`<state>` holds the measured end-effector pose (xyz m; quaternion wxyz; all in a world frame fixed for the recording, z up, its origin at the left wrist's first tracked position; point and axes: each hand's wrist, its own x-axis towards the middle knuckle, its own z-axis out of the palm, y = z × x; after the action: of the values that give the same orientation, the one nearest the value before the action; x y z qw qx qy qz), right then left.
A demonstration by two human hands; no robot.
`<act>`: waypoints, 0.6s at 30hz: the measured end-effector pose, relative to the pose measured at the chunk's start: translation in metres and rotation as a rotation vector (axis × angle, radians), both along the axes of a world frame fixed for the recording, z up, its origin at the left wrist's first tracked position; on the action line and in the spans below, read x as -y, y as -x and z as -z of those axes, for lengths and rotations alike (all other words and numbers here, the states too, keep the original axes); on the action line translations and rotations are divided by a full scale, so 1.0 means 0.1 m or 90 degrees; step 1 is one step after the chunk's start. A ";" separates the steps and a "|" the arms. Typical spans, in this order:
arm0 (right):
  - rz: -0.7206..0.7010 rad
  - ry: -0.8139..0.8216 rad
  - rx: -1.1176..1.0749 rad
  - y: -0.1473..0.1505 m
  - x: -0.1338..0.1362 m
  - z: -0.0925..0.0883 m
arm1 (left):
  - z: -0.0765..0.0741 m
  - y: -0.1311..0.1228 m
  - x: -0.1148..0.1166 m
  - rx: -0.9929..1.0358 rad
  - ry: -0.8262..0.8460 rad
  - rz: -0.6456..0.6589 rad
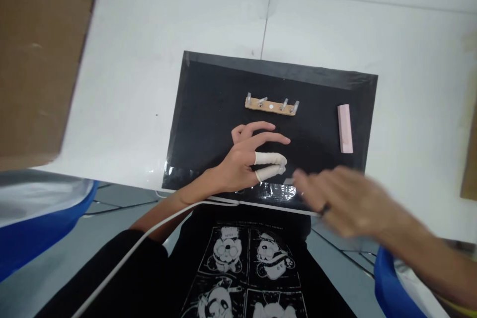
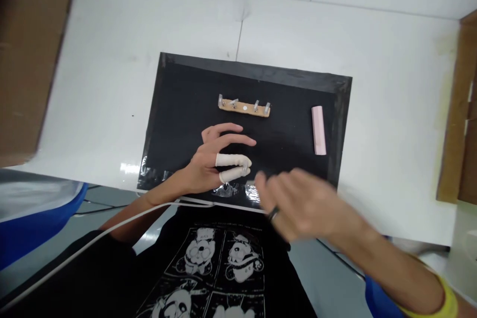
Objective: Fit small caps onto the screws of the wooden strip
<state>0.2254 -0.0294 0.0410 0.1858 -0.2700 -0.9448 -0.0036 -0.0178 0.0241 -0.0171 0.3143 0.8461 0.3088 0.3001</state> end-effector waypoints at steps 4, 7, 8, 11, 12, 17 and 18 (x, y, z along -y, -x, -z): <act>-0.082 0.040 -0.005 0.13 0.20 0.20 | 0.02 0.02 -0.03 -0.010 -0.017 -0.010; 0.022 0.028 -0.026 0.05 0.14 0.32 | 0.04 0.04 -0.11 -0.015 -0.058 -0.055; 0.048 0.016 -0.035 0.03 0.11 0.36 | 0.05 0.04 -0.14 -0.022 -0.074 -0.075; 0.084 0.018 -0.082 0.06 0.06 0.50 | 0.07 0.02 -0.30 -0.072 -0.112 -0.140; 0.090 0.029 -0.095 0.10 0.07 0.56 | 0.08 0.01 -0.36 -0.098 -0.117 -0.161; 0.131 0.087 -0.141 0.28 0.19 0.79 | 0.14 -0.09 -0.62 -0.200 -0.109 -0.183; 0.138 0.094 -0.152 0.29 0.20 0.81 | 0.15 -0.11 -0.65 -0.214 -0.107 -0.178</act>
<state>0.1966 -0.0495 -0.0404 0.2745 -0.3820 -0.8790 0.0777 -0.0068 0.0888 -0.0321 0.1426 0.8561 0.4451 0.2204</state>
